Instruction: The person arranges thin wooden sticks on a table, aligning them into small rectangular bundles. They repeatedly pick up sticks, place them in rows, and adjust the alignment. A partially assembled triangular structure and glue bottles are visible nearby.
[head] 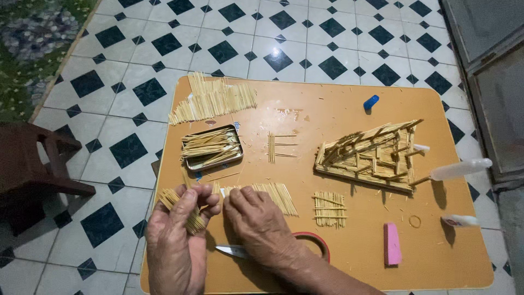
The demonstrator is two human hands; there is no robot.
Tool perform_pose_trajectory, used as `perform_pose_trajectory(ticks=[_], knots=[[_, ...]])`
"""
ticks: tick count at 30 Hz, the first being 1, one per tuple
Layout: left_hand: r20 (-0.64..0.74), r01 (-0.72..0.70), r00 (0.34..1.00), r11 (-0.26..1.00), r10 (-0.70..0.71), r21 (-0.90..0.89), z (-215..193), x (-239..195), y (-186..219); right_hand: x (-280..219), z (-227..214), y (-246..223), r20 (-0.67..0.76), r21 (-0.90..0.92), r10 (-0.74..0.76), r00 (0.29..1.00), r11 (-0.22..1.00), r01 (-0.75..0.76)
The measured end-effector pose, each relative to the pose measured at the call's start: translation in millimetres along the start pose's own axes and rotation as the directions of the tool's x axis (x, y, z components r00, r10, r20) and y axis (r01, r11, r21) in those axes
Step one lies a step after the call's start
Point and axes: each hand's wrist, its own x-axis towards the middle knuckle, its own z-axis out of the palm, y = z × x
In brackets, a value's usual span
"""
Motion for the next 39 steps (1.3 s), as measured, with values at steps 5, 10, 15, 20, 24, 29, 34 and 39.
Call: perform_pose_trajectory(ticks=[5, 10, 15, 20, 24, 29, 34, 39], knots=[[-0.048, 0.019, 0.999, 0.999, -0.018, 0.031, 5.8, -2.4, 7.1, 0.5, 7.1, 6.2, 0.022, 0.104, 0.057, 0.998, 0.993, -0.059], [-0.034, -0.016, 0.999, 0.999, 0.017, 0.029, 5.5, -4.7, 2.5, -4.1, -3.6, 15.4, 0.057, 0.420, 0.178, 0.982, 0.888, -0.185], [-0.038, -0.002, 0.999, 1.000, 0.003, 0.014, -0.4, -0.7, -2.4, -23.8, -19.5, 23.5, 0.056, 0.332, 0.220, 0.974, 0.916, -0.226], [-0.010, -0.003, 1.000, 0.999, 0.004, 0.047, 5.4, -3.1, -2.1, -28.9, -18.5, 23.2, 0.057, 0.193, 0.213, 0.975, 0.956, -0.220], [-0.056, 0.032, 0.998, 0.998, -0.030, 0.050, 12.9, -6.9, 1.9, -26.4, -18.5, 20.2, 0.003, 0.080, 0.163, 0.987, 0.983, -0.163], [0.001, -0.004, 1.000, 0.999, 0.004, 0.042, 6.5, -3.8, -2.0, -28.1, -24.2, 27.4, 0.013, 0.334, 0.225, 0.974, 0.917, -0.217], [-0.009, 0.001, 1.000, 0.999, -0.001, 0.035, 6.5, -6.9, -1.3, -32.0, -20.3, 34.9, -0.045, 0.378, 0.309, 0.950, 0.885, -0.271], [-0.033, 0.012, 0.999, 0.999, -0.010, 0.041, 6.4, -7.4, 1.4, -17.7, -21.9, 39.3, -0.074, 0.307, 0.241, 0.968, 0.929, -0.208]])
